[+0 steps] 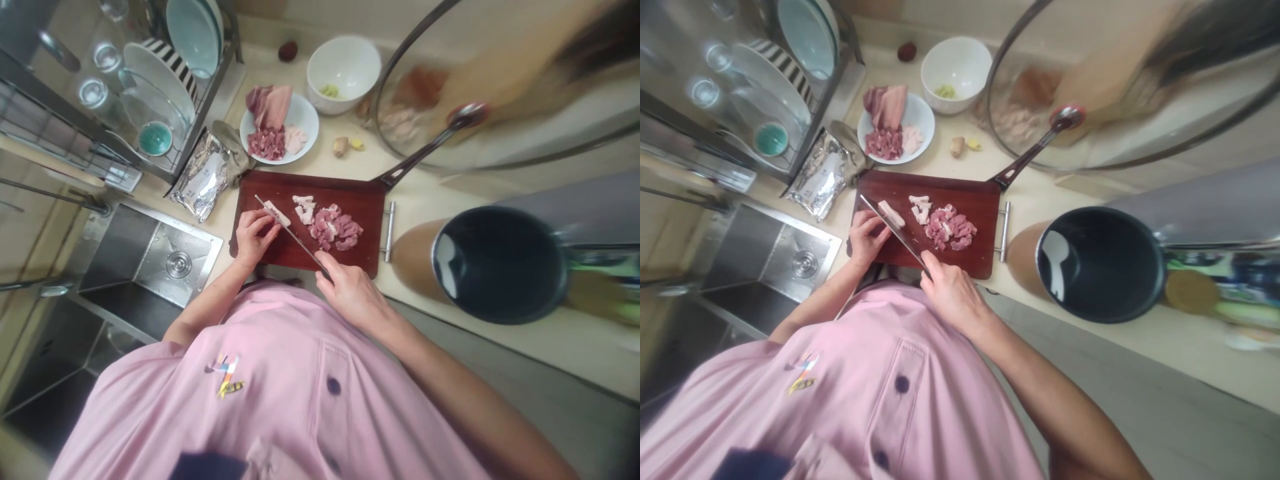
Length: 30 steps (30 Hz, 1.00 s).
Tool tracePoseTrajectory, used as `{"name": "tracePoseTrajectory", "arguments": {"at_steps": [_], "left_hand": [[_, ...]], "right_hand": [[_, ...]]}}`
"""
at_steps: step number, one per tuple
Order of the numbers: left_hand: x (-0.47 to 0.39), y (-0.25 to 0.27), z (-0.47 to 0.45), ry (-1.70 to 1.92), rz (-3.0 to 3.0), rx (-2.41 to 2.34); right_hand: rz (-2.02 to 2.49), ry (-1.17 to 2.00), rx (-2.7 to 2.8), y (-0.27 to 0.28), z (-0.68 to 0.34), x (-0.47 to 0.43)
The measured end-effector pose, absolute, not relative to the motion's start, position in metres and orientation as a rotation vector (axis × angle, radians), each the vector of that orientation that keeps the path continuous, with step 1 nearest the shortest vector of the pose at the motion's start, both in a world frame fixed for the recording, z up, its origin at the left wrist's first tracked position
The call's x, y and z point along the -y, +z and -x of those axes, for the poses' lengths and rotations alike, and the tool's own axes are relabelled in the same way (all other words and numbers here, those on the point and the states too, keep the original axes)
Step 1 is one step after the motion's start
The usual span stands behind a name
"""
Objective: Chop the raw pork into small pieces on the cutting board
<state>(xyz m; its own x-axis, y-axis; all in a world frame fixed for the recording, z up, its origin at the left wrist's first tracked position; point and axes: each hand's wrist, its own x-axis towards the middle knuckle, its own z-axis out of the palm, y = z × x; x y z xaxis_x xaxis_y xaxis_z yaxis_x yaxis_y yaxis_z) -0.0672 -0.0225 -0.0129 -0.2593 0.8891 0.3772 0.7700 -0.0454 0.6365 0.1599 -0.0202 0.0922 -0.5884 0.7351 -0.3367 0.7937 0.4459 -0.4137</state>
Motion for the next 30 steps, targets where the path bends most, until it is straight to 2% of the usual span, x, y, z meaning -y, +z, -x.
{"name": "tracePoseTrajectory", "arguments": {"at_steps": [12,26,30], "left_hand": [[0.022,-0.013,0.066,1.132,-1.811,-2.073],[0.017,-0.016,0.070,1.032,-1.821,-2.085],[0.017,-0.016,0.068,1.050,-1.818,-2.105]], "right_hand": [[-1.301,-0.829,-2.477,0.095,-0.160,0.019],[-1.302,-0.776,-2.512,0.079,-0.097,-0.017],[-1.273,-0.803,-2.497,0.083,-0.115,-0.013]]}}
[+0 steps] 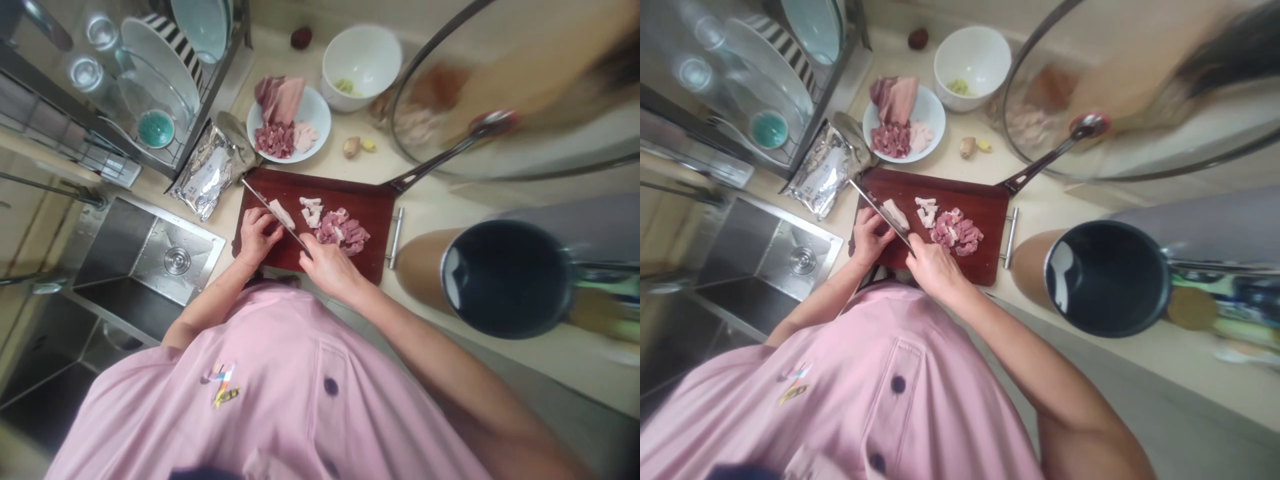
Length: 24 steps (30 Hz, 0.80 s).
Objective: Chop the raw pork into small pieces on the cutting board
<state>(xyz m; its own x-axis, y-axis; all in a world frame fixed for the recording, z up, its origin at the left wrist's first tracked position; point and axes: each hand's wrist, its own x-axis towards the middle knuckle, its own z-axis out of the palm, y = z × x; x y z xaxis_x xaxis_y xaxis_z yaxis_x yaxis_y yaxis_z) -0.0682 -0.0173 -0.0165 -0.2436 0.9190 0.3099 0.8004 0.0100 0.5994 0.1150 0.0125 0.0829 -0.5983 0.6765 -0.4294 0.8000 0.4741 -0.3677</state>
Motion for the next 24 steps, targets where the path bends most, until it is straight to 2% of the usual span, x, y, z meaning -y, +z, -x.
{"name": "tracePoseTrajectory", "arguments": {"at_steps": [24], "left_hand": [[0.010,-0.020,0.074,1.102,-1.838,-2.129]], "right_hand": [[-1.279,-0.713,-2.416,0.070,-0.100,-0.011]]}}
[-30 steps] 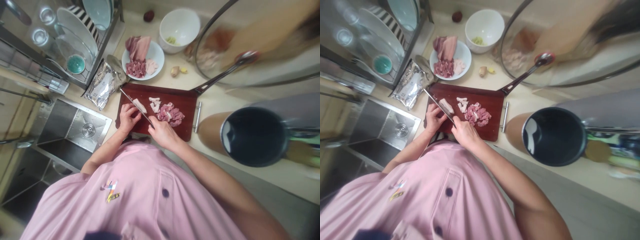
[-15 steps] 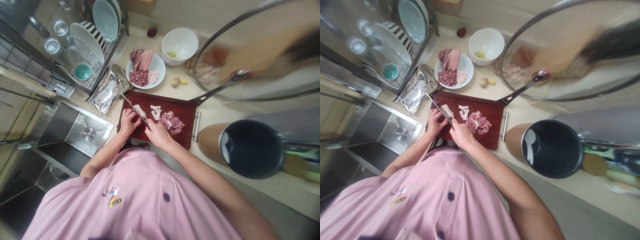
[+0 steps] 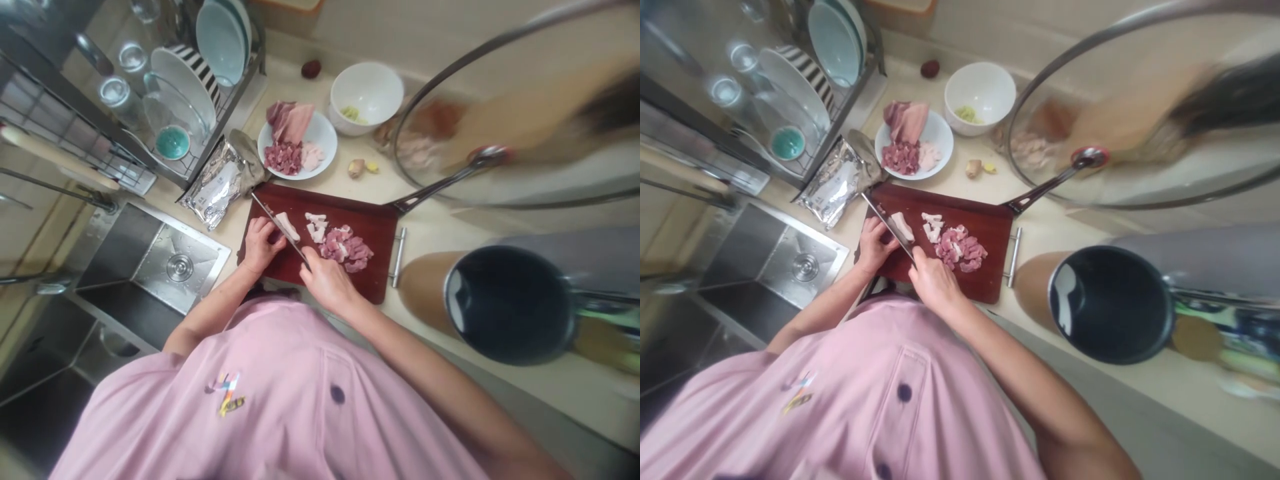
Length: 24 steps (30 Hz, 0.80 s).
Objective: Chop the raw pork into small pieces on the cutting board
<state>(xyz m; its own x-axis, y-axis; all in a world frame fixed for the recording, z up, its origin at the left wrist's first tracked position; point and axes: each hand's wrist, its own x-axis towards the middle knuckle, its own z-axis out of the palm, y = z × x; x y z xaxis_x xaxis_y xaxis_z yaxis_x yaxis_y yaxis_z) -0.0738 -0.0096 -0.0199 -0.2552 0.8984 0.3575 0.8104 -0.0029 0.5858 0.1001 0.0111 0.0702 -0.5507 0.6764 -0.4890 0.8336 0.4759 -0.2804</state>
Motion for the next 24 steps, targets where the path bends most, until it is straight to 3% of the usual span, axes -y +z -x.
{"name": "tracePoseTrajectory", "arguments": {"at_steps": [24], "left_hand": [[0.009,-0.016,0.071,1.072,-1.829,-2.114]], "right_hand": [[-1.326,-0.804,-2.362,0.065,-0.100,-0.014]]}}
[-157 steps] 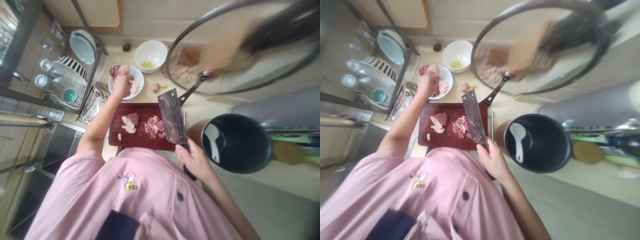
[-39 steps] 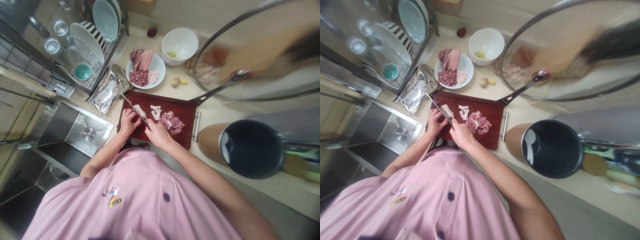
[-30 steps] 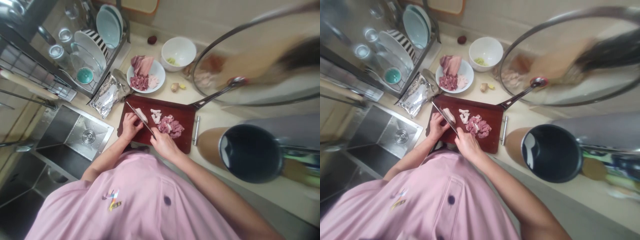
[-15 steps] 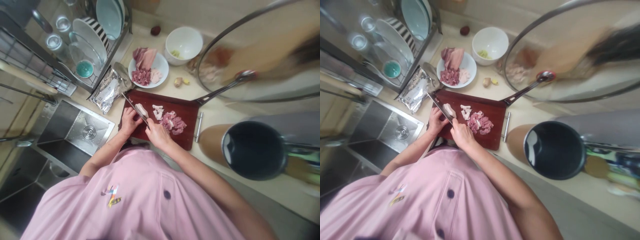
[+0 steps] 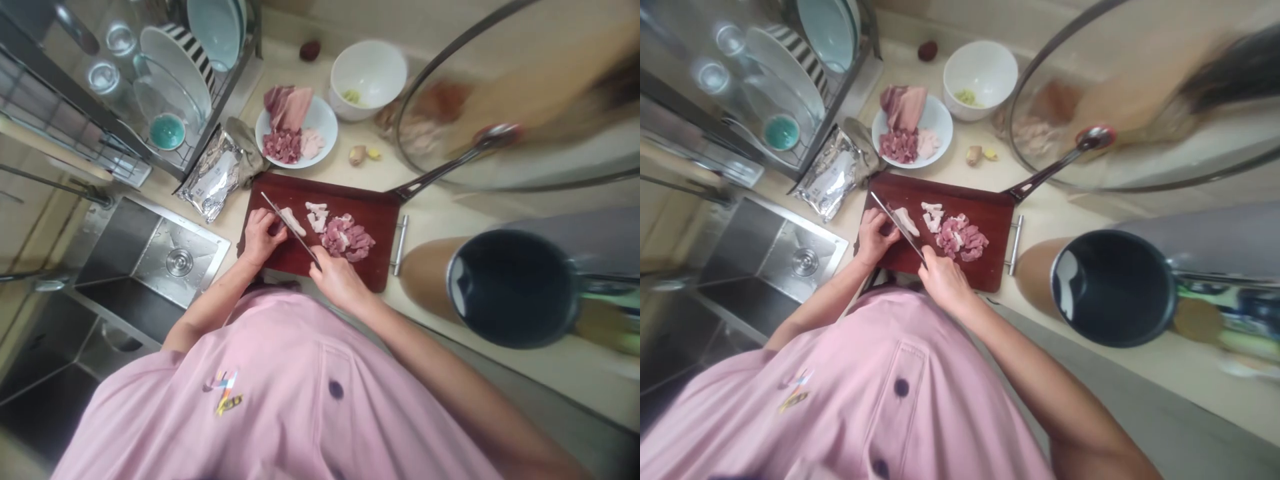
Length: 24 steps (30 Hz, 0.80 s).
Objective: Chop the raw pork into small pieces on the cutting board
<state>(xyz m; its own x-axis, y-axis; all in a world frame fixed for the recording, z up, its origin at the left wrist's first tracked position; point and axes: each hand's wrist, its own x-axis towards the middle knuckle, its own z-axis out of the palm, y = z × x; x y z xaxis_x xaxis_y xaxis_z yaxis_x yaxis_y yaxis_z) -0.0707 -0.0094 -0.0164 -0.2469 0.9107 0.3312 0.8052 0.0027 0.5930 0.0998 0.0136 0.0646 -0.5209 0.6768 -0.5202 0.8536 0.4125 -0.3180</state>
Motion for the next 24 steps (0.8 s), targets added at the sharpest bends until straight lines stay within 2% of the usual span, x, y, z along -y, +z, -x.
{"name": "tracePoseTrajectory", "arguments": {"at_steps": [12,15,20,22,24], "left_hand": [[0.016,-0.017,0.067,0.895,-1.919,-2.126],[0.019,-0.013,0.068,0.849,-1.992,-2.084],[0.019,-0.009,0.090,0.798,-2.049,-1.987],[0.015,-0.006,0.102,0.848,-1.978,-2.072],[0.010,-0.001,0.111,0.850,-1.935,-2.158]], "right_hand": [[-1.388,-0.932,-2.403,0.052,-0.104,-0.020],[-1.457,-1.236,-2.395,0.051,-0.105,-0.032],[-1.594,-2.133,-1.941,0.058,-0.116,-0.043],[-1.603,-2.235,-1.924,0.060,-0.124,-0.038],[-1.635,-2.111,-2.034,0.058,-0.128,-0.034]]}}
